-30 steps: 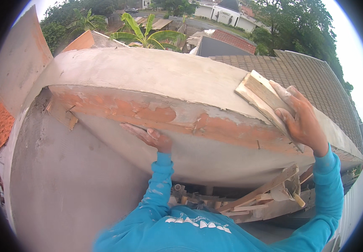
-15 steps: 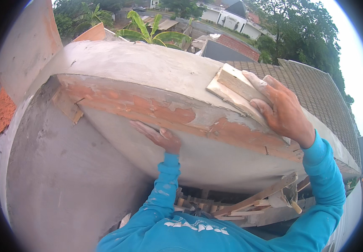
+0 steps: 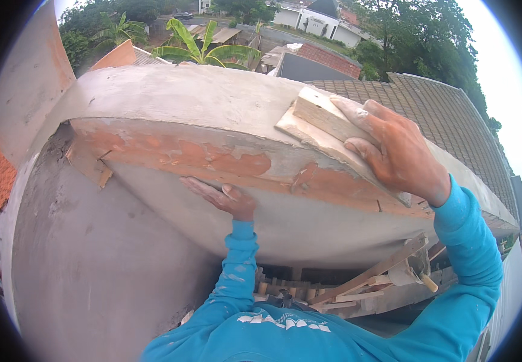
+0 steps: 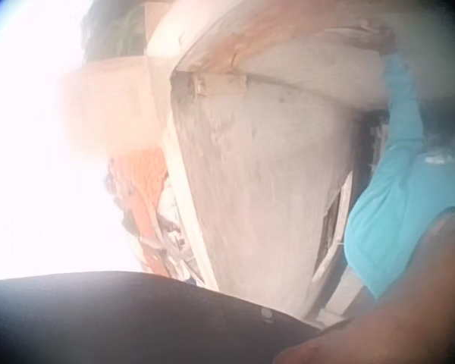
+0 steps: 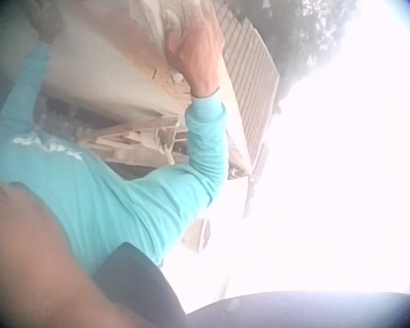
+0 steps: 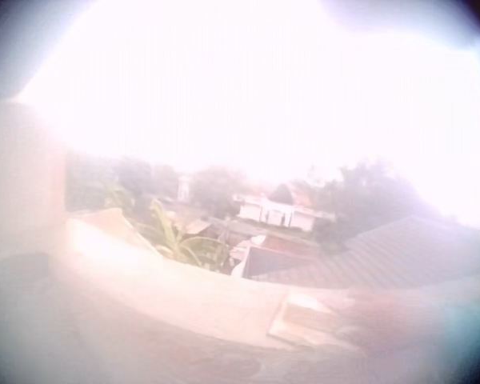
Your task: The person applies cement to a curved wall using a trowel and a wooden float, smoothing the surface repeatedly. They scoop cement from a bucket, spread it along the wall edge, and finish with a sponge to even the texture.
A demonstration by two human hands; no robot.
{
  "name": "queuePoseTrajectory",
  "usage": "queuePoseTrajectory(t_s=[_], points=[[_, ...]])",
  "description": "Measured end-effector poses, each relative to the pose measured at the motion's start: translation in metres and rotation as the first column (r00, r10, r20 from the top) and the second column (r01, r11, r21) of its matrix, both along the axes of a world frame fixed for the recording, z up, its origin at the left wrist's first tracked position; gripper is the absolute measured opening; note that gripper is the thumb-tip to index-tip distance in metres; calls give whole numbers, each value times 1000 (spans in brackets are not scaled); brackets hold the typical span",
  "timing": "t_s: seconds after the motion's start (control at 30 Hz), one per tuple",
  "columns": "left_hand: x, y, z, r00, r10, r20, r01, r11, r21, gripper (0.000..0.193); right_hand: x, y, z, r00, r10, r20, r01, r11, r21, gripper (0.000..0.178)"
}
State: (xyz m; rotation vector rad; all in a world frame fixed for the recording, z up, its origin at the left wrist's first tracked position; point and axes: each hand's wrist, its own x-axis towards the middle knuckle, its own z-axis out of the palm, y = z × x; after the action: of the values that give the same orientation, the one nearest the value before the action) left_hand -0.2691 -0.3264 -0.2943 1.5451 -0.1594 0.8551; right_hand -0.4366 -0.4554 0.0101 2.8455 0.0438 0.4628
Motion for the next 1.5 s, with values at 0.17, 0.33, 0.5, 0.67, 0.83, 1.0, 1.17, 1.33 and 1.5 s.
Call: queuePoseTrajectory(t_s=[0.17,0.33,0.5,0.67,0.83,1.0,1.17,1.33,1.5], points=[[0,-3,3,999,21,29,-22,1000,18,81,7,-61,-7,963,-258,73,259,966,-2,42],[-12,-17,3,998,-66,21,65,997,31,82,113,-29,-16,985,119,126,-120,993,-6,39],[5,3,-3,996,28,87,-35,996,79,75,56,15,-5,967,255,7,-255,967,5,46],[2,-3,-1,995,8,103,-11,999,30,76,-20,-16,9,990,-71,-119,93,977,192,52],[4,2,0,995,26,98,-29,999,36,77,61,-7,7,940,309,-143,-235,894,382,55],[3,0,-6,996,18,92,-23,998,57,76,213,36,-3,772,630,-84,-578,751,318,54],[-1,-8,-2,993,8,121,-11,1000,28,76,322,60,-10,839,543,36,-539,822,186,54],[0,-11,-4,990,40,136,-43,999,23,75,289,50,-2,832,552,-58,-506,798,328,55],[-1,-7,-4,995,16,101,-22,998,63,74,154,-20,-2,853,503,-135,-472,857,207,55]])
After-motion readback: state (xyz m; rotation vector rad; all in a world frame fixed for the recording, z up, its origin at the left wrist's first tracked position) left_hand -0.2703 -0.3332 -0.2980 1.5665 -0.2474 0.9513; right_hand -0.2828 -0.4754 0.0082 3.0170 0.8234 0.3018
